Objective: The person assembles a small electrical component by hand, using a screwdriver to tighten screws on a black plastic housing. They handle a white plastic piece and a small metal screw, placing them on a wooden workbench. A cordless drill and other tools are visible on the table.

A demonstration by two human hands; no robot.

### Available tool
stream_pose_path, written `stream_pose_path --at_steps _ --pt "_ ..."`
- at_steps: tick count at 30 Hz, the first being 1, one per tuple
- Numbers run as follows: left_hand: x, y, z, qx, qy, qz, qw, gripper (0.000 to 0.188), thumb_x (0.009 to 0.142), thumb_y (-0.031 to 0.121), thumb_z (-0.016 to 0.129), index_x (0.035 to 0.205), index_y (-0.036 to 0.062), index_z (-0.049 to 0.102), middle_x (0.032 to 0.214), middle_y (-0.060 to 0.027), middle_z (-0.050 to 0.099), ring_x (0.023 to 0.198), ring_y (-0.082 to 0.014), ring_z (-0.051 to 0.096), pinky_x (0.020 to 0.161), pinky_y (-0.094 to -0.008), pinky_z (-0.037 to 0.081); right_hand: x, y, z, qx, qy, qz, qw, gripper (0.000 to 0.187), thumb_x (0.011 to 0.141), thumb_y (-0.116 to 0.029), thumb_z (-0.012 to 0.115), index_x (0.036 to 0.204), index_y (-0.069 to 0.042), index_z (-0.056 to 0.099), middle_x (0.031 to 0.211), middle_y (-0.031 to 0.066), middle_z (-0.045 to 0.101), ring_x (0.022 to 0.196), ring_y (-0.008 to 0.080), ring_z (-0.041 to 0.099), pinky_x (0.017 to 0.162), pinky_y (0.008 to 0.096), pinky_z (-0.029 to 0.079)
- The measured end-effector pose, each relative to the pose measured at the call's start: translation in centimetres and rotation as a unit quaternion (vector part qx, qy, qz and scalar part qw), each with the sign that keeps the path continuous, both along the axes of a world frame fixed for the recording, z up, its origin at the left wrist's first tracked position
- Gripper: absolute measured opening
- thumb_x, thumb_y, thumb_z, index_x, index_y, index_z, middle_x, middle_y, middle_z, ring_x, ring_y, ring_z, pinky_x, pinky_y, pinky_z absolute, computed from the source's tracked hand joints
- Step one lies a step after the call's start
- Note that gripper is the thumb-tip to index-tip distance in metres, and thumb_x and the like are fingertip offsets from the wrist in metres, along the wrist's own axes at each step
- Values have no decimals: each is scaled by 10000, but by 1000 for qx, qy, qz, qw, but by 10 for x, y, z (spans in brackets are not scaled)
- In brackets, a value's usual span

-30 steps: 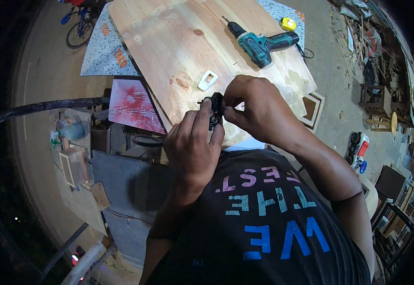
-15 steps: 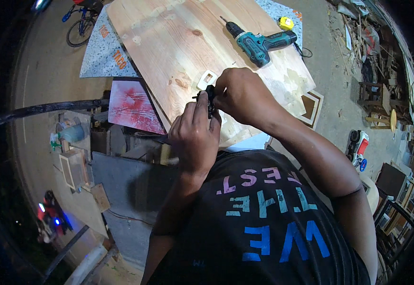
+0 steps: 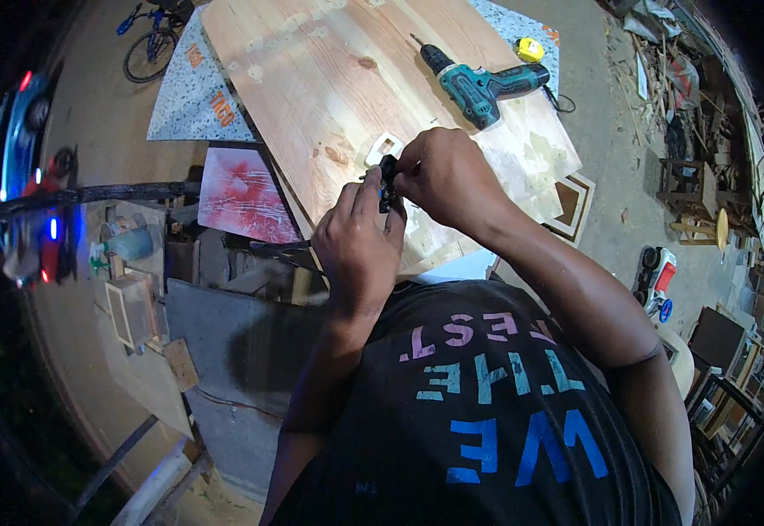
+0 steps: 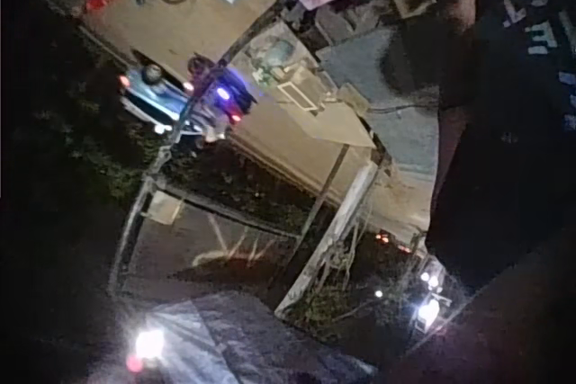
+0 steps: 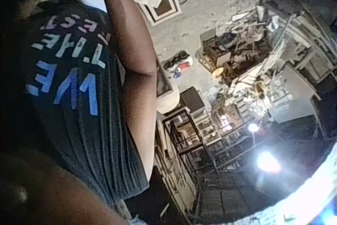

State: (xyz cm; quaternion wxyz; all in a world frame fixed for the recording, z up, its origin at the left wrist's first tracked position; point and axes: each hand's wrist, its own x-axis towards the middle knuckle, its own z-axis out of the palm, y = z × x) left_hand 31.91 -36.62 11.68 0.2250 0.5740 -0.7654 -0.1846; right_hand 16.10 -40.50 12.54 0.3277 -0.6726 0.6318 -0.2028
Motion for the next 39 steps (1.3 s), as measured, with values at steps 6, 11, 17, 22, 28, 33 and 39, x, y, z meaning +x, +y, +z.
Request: stream_pose_path --at_steps 6,11,17,22,28,33,39 --pt "8 -1 2 5 109 24 994 437 772 77 812 1181 -16 688 950 -156 686 818 -316 712 719 -404 557 -16 14 8 14 -85 21 996 144 856 -51 694 956 41 740 876 189 715 793 279 720 727 378 564" --pt "11 2 18 44 178 30 983 464 783 45 816 1220 -28 678 1005 -162 705 871 -250 733 718 -352 590 -32 32 22 27 -175 7 984 157 908 -7 678 1044 57 723 1019 147 714 936 196 698 854 320 558" --pt "12 6 40 63 201 31 977 480 795 55 838 1239 -31 678 994 -135 723 860 -142 704 691 -268 565 -49 51 29 33 -279 -78 957 138 923 -42 704 1027 42 739 1031 121 709 961 151 683 858 300 547" --pt "20 7 40 69 199 39 977 488 787 61 843 1238 -25 680 988 -116 729 846 -117 692 680 -239 545 -83 41 -33 80 -71 -160 981 154 858 -4 729 1005 11 685 1026 149 666 909 216 691 783 353 558" --pt "25 7 37 70 216 43 973 494 775 56 847 1233 -24 680 1001 -106 737 835 -96 684 670 -236 540 -116 73 -157 -19 29 -27 999 289 797 -18 766 1072 -42 680 993 123 659 915 290 661 822 402 535" --pt "27 11 36 69 230 40 970 496 793 69 833 1255 -15 671 977 -121 706 825 -136 700 625 -243 541 -98 66 -145 -53 59 15 997 266 798 -75 781 1051 -32 707 1008 135 681 961 325 648 831 412 527" --pt "19 11 38 40 251 13 967 505 785 23 826 1265 15 668 967 -114 707 806 -138 692 602 -240 520 -98 67 -154 -60 28 3 998 163 875 -64 732 1028 -15 705 990 137 711 920 287 685 806 385 540"
